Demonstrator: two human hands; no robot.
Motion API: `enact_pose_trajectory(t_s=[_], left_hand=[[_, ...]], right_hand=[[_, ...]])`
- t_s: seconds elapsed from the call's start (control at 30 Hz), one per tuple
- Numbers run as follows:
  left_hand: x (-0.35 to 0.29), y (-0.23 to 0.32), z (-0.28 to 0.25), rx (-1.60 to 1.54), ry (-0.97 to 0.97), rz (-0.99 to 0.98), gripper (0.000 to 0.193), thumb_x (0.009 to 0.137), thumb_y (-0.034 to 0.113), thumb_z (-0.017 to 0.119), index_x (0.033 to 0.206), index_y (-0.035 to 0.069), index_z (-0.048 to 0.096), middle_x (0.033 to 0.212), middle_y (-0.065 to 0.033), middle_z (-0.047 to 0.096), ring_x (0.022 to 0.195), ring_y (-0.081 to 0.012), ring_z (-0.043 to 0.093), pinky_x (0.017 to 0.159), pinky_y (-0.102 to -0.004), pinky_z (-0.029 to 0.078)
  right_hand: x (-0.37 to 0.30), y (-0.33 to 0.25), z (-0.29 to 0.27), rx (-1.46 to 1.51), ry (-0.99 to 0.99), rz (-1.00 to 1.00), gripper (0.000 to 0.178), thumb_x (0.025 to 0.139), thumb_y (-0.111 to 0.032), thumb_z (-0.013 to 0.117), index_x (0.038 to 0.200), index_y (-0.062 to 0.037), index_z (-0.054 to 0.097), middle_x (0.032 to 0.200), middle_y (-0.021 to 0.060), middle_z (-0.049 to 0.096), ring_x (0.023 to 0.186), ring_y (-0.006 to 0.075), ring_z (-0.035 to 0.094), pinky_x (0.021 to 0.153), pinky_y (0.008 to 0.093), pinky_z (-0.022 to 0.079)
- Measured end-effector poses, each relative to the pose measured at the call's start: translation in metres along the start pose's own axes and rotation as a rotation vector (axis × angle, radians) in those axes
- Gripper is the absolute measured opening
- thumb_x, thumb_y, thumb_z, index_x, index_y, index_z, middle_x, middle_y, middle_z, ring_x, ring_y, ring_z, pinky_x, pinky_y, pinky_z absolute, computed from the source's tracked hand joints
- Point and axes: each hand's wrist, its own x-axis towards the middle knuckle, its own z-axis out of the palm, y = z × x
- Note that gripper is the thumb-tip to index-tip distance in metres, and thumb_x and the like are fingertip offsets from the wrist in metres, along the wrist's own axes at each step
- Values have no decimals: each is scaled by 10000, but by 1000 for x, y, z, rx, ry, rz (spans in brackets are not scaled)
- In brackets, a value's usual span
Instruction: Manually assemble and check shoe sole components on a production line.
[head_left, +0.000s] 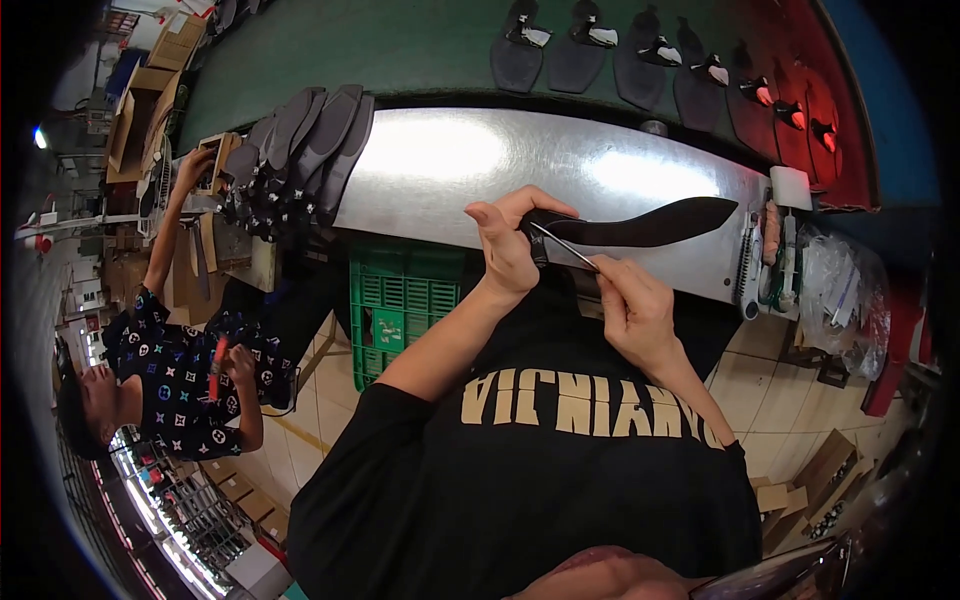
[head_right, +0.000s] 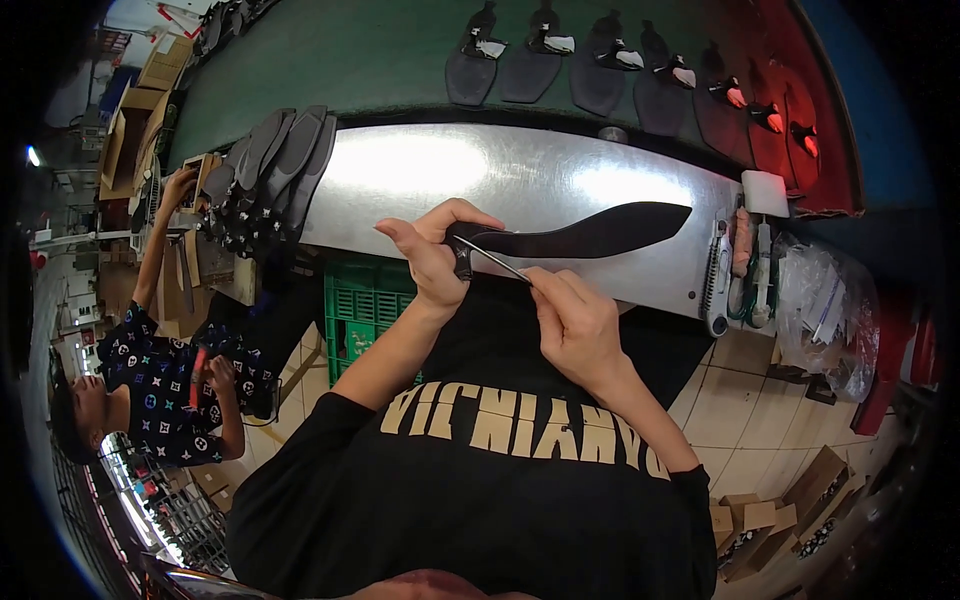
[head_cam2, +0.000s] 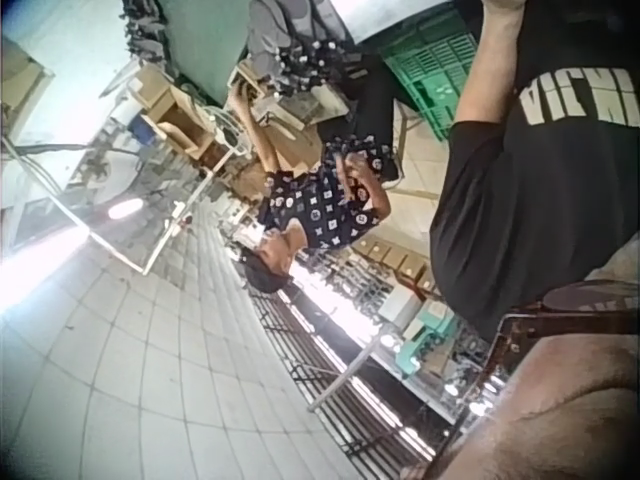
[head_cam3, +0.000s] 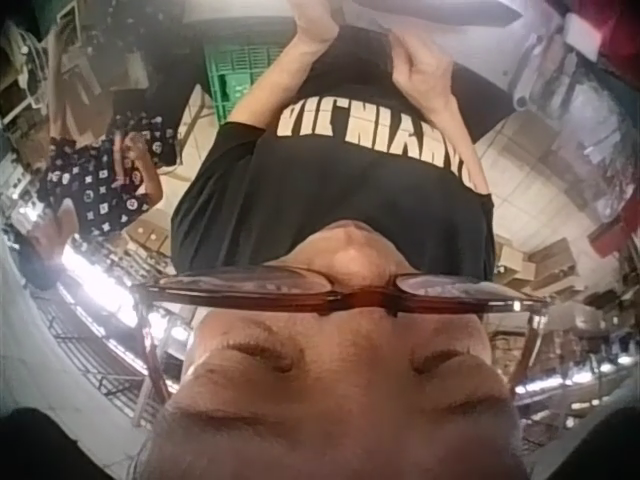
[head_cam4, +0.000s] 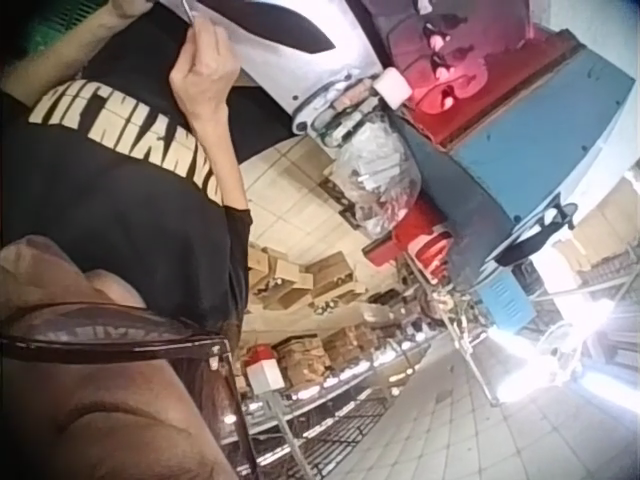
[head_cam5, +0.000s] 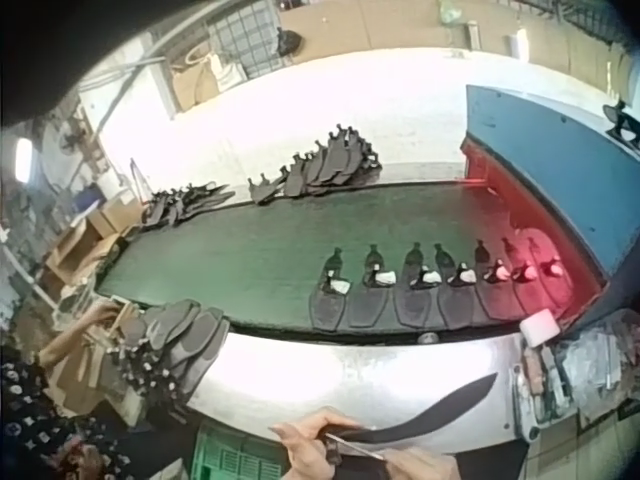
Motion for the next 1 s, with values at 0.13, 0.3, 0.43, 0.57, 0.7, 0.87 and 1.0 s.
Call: enact_pose_trajectory(t_s=[0.13, 0.3, 0.43, 0.57, 0.7, 0.87, 1.0], left_hand=[[1, 0, -2, -175, 16, -185, 1108, 791, 873, -40, 773, 0, 640, 741, -76, 667, 746, -161, 624, 718, -243, 479], [18, -8, 0, -622, 186, -561, 821, 878, 799, 277, 759, 57, 611, 714, -60, 624, 733, -170, 603, 724, -275, 486], [7, -21, 10, -1264, 48, -758, 579, 846, 676, 584, 700, 116, 577, 663, -30, 535, 748, -214, 571, 855, -414, 470], [-2, -33, 19, -1304, 36, -745, 650, 881, 727, 461, 647, 125, 524, 687, -28, 533, 740, -226, 552, 824, -404, 459], [8, -6, 33, -1079, 226, -772, 830, 855, 836, 268, 645, 71, 514, 693, -81, 573, 631, -242, 536, 733, -373, 478], [4, -36, 18, -1268, -16, -709, 858, 815, 879, 256, 641, 75, 502, 686, -97, 567, 638, -250, 545, 680, -382, 472], [6, -33, 9, -1139, 25, -675, 879, 799, 899, 224, 669, 76, 503, 680, -103, 561, 615, -246, 547, 647, -390, 473]], right_hand=[[2, -7, 2, 144, -65, 0, 246, 812, 103, 599, 1037, 17, 647, 752, 127, 614, 621, 245, 617, 555, 307, 475], [2, -17, -4, 112, -110, -94, 244, 786, 72, 633, 1014, -11, 653, 783, 128, 640, 664, 278, 647, 593, 348, 514], [11, -9, -8, 25, 65, 82, 167, 839, 34, 624, 995, -21, 647, 795, 139, 634, 670, 307, 640, 589, 368, 503], [8, -9, 0, -30, 13, 46, 71, 867, -4, 625, 935, -15, 614, 783, 144, 608, 658, 334, 617, 579, 381, 486], [-1, -4, 7, -49, 1, 126, 50, 865, -6, 625, 903, -14, 593, 775, 145, 596, 663, 340, 612, 579, 390, 481], [0, -5, 13, 11, 8, 69, 56, 859, 3, 623, 903, -15, 593, 761, 144, 593, 661, 339, 613, 574, 389, 484], [-1, -13, 17, 71, -57, 45, 56, 849, -2, 627, 890, -23, 595, 764, 138, 594, 666, 331, 616, 581, 388, 493]])
